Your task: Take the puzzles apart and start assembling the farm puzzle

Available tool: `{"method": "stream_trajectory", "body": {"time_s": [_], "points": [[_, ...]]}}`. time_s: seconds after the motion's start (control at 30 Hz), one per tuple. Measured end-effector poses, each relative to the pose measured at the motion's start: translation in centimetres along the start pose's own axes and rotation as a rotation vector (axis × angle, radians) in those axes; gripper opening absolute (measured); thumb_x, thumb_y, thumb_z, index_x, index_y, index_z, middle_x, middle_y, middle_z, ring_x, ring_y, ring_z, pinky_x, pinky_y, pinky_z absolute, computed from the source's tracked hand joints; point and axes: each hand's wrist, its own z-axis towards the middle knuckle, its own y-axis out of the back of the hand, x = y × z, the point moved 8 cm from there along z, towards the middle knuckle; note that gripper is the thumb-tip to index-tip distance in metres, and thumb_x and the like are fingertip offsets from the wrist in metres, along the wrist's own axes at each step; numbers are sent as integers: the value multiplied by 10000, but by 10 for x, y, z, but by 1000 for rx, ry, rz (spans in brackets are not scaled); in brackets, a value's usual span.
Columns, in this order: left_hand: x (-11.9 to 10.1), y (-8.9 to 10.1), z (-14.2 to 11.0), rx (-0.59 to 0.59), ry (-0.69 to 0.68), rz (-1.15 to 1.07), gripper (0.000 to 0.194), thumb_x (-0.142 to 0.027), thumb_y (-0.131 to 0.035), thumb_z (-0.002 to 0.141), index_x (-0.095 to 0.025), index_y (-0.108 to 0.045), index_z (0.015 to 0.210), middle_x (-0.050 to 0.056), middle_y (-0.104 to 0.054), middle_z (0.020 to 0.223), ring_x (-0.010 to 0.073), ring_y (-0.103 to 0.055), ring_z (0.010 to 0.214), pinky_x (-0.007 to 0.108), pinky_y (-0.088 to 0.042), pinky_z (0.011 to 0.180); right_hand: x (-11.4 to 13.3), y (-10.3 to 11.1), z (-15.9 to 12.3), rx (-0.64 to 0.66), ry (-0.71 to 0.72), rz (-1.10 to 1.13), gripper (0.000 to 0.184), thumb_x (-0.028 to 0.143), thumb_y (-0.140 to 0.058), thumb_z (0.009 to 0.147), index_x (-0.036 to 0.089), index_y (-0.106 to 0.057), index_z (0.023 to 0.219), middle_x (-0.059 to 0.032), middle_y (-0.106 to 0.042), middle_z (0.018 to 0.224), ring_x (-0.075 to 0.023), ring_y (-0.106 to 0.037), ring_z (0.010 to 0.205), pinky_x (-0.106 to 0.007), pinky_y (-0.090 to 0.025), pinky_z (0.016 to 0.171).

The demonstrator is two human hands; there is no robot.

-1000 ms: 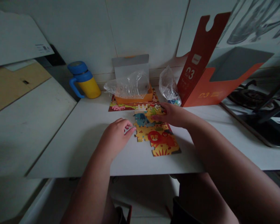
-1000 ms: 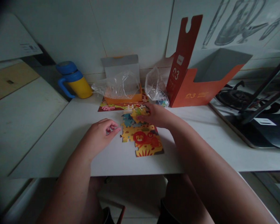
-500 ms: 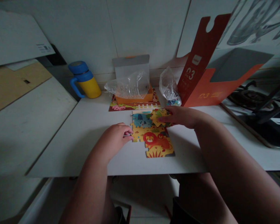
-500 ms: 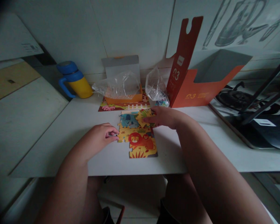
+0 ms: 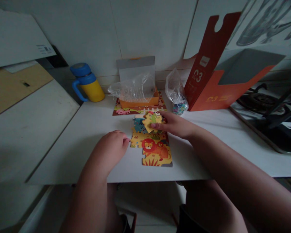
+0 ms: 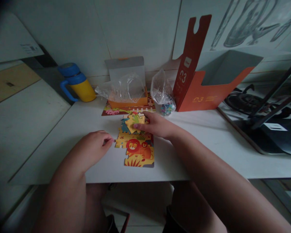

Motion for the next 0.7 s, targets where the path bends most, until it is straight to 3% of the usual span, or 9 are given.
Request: {"method": "stream_trajectory", "body": {"time_s": [0.13,0.33,0.57,0.7], "points": [[-9,0,1,-19,-1,23,271,-200,-517,952,-226,-660,723,84,-729,825,251,-667,779,375,-475,741,-8,-20,7,79,-22,47,589,636,-752,891,218,-679,1300,-93,-769,1255,-284,-732,1096,-394,-618,891],[-4,-5,2,-47,33,-70,262,-199,-518,945,-227,-651,721,73,-732,824,221,-661,768,348,-464,723,-15,-14,10,4,-25,-61,643,684,-757,865,227,-699,1313,-99,-777,1226,-301,-730,1059,-414,-604,898],[11,-20,7,69,192,-225,298,-515,-621,932,-220,-627,890,66,-743,905,225,-666,795,326,-430,667,-17,-13,12,30,11,-51,729,715,-794,810,208,-687,1324,-102,-765,1232,-305,-699,1098,-420,-566,967],[6,-22,9,66,200,-293,277,-504,-627,932,-232,-577,939,45,-724,870,222,-664,776,320,-411,655,-18,-14,13,43,20,-30,697,709,-784,826,212,-688,1306,-99,-750,1268,-301,-693,1121,-418,-564,976]]}}
